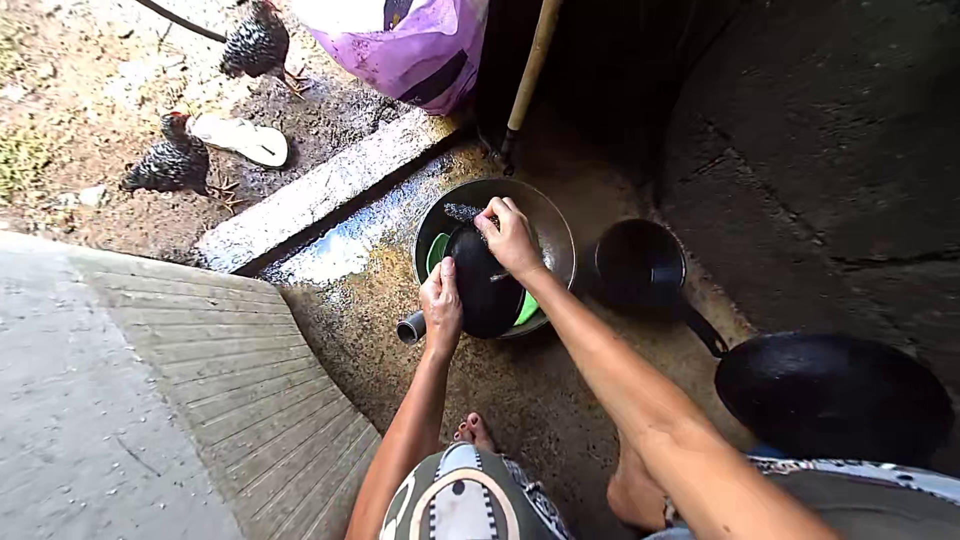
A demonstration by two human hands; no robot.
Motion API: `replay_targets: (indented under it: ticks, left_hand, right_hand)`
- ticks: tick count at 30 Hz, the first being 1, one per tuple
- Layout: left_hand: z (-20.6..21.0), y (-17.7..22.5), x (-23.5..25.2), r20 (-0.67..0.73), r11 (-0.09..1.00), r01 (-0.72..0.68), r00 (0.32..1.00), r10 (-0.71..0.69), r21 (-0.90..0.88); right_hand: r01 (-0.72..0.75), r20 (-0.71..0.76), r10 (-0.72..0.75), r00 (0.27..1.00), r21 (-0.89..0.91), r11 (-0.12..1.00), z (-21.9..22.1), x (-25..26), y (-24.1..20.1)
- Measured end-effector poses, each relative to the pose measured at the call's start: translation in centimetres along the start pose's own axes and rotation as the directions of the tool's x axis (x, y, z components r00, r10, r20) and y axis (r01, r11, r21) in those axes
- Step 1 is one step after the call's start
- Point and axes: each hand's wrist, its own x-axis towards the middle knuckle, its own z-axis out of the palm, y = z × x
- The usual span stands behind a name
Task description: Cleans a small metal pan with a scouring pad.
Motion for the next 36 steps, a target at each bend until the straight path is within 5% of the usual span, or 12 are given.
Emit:
replay_targets:
  ticks: [4, 9, 15, 20, 24, 27, 30, 32, 34, 36]
  left_hand:
    - [0.4, 0.1, 0.4, 0.032, 0.996, -0.082, 0.996, 0.082, 0.019]
    - [0.2, 0.9, -0.1, 0.092, 0.992, -0.099, 0.992, 0.091, 0.083]
    - [-0.6, 1.5, -0.1, 0.114, 0.987, -0.121, 0.988, 0.108, 0.108]
    - [-3.1, 2.2, -0.7, 0.144, 0.997, 0.060, 0.988, -0.054, -0.038]
    - [-6.9, 3.4, -3.8, 0.187, 0.983, 0.174, 0.969, -0.162, -0.052]
    - [-9.6, 3.8, -7.9, 0.141, 0.976, 0.207, 0.966, -0.215, 0.072]
    - [-11.9, 2.6, -11.7, 0.069, 0.949, 0.161, 0.980, -0.186, 0.270]
    - [-13.0, 1.6, -13.7, 0.035, 0.889, 0.131, 0.986, -0.162, 0.439]
    - [-13.7, 0.8, -14.9, 0.018, 0.852, 0.114, 0.990, -0.143, 0.510]
    - [-13.9, 0.1, -15.3, -0.024, 0.873, 0.135, 0.990, -0.140, 0.470]
  right_hand:
    - [0.154, -0.055, -0.159, 0.986, -0.083, 0.985, -0.2, -2.8, -1.9]
    - [-0.105, 0.055, 0.100, 0.993, 0.098, 0.990, -2.6, 0.2, 1.7]
    - [0.064, 0.028, -0.065, 0.997, 0.042, 0.997, -2.8, -2.4, -0.9]
    - [-0.115, 0.157, 0.087, 0.984, 0.181, 0.977, -3.0, 0.8, 3.4]
    - [-0.108, 0.201, 0.017, 0.979, 0.452, 0.885, -4.3, -1.9, 2.8]
    - [-0.182, 0.379, -0.038, 0.925, 0.526, 0.831, -4.2, -4.8, 2.6]
    - [-0.245, 0.688, -0.060, 0.723, 0.336, 0.909, -2.4, -10.0, 2.1]
    - [-0.226, 0.791, 0.083, 0.606, 0.071, 0.971, 0.8, -12.5, 2.4]
    - [-0.188, 0.747, 0.241, 0.620, -0.156, 0.970, 3.6, -13.6, 2.0]
    - [-0.083, 0.642, 0.218, 0.735, -0.234, 0.969, 5.2, -14.3, 0.8]
